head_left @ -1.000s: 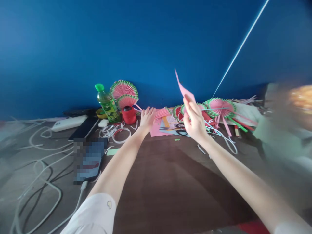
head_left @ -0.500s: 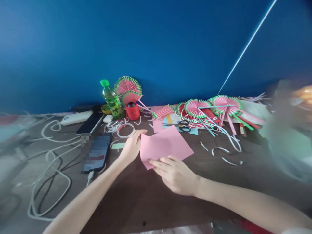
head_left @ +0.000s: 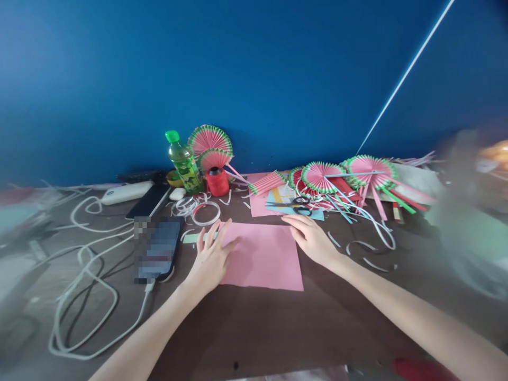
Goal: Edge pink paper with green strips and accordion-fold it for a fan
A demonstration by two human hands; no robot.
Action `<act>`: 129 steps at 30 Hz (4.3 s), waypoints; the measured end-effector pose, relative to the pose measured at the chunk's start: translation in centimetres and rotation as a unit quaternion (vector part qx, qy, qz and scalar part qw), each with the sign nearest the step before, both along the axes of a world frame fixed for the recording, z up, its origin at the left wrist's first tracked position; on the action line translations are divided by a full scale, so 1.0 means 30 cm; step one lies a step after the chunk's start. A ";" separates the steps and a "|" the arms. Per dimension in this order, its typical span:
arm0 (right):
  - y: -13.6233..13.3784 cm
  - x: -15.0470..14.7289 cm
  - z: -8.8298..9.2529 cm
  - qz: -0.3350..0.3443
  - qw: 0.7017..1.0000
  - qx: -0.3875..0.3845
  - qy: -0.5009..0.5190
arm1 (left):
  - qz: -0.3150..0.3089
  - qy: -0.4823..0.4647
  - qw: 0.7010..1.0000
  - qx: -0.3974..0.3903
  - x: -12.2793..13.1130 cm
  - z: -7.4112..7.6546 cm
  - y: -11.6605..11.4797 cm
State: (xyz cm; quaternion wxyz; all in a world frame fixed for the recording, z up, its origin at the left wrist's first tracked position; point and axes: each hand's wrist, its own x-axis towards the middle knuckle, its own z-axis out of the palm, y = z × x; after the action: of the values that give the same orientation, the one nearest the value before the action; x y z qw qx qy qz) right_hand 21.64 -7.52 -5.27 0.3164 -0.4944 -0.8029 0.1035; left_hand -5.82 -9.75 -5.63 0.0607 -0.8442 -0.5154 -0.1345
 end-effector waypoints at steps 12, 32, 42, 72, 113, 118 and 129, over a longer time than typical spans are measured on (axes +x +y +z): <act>-0.039 0.154 -0.070 0.000 0.983 0.054 -0.174 | -0.037 -0.032 0.997 -0.067 -0.010 0.006 0.012; 0.010 0.013 0.015 0.052 0.988 0.041 -0.140 | -0.048 -0.050 0.994 -0.083 0.031 -0.029 0.015; 0.016 -0.052 -0.052 0.094 0.977 -0.075 -0.175 | 0.085 -0.033 0.995 -0.051 -0.020 -0.036 0.050; 0.048 -0.054 -0.065 0.097 0.972 -0.085 -0.195 | -0.026 0.060 0.995 -0.072 0.009 -0.059 0.049; 0.064 -0.011 -0.058 0.122 0.969 -0.091 -0.196 | 0.018 0.055 0.997 -0.051 0.056 -0.068 0.097; 0.066 -0.013 -0.059 0.113 0.971 -0.097 -0.188 | 0.018 0.056 0.997 -0.048 0.052 -0.075 0.101; 0.072 -0.013 -0.068 0.098 0.974 -0.095 -0.179 | 0.012 0.046 0.997 -0.054 0.047 -0.078 0.106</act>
State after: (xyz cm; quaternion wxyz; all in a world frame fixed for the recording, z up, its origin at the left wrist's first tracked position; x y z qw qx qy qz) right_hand 21.25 -5.36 -7.30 0.1072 -0.4516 -0.8776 0.1200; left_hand -4.40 -6.57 -7.98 0.0406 -0.8454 -0.5283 -0.0672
